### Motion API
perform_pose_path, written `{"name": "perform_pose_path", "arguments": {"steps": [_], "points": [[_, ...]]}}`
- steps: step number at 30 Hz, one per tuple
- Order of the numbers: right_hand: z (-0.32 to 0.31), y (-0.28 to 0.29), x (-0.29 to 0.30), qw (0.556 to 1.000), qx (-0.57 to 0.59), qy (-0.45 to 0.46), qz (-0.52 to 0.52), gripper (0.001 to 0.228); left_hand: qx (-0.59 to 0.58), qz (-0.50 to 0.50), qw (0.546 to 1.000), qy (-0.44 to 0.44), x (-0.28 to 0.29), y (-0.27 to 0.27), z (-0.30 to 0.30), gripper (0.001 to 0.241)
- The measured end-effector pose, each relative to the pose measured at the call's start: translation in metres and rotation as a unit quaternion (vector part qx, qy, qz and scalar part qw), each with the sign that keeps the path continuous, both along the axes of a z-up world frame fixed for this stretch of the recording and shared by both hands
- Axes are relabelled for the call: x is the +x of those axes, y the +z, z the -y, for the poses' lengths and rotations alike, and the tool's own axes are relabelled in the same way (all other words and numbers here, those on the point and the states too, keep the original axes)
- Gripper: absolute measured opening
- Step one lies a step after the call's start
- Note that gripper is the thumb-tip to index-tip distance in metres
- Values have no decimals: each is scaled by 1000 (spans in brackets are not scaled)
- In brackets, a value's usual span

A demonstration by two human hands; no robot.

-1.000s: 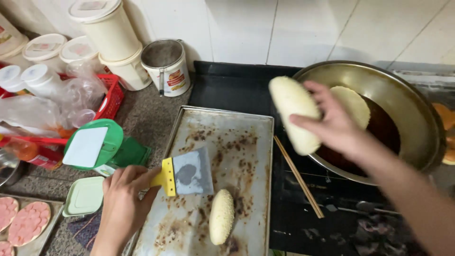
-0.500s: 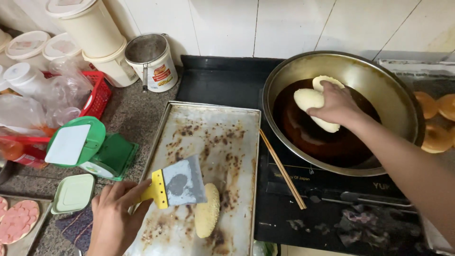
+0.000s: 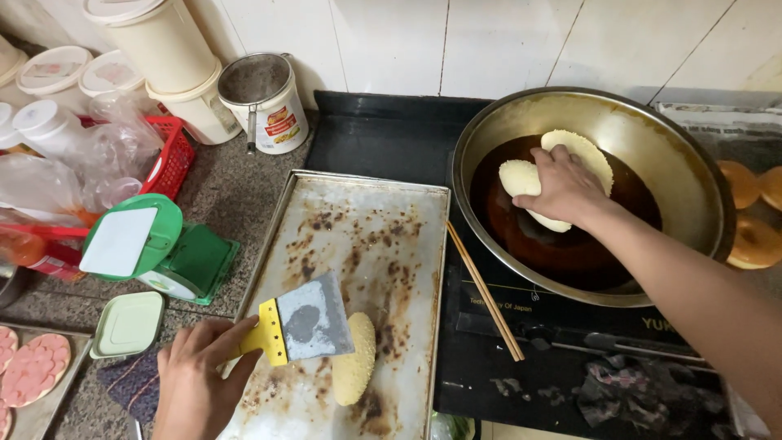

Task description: The recorder fries donuts and bread in a deep fryer and places them on cooling trays.

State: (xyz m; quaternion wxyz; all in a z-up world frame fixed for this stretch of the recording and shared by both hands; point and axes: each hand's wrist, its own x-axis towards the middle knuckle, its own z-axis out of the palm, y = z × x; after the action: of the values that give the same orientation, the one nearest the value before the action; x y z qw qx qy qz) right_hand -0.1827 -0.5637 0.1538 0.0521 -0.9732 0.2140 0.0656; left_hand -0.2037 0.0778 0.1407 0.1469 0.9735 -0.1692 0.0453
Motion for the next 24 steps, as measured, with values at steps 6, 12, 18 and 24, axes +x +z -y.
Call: {"name": "perform_pose_path", "arguments": {"steps": [6,12,18,24], "points": [[2,7,-2,999,-45,11,5,113,7,3,1000,-2,3,-2,-3,54],[-14,55,-6,995,-83,27,40,92,-3,15,1000,-8,6,-9,-14,54],[-99,114,-28,975,25,108,194,52,10,46,999,-19,7,-12,-33,48],[-201,54,-38,924,278,81,250,27,155,47,986,-38,22,-52,-47,40]]}}
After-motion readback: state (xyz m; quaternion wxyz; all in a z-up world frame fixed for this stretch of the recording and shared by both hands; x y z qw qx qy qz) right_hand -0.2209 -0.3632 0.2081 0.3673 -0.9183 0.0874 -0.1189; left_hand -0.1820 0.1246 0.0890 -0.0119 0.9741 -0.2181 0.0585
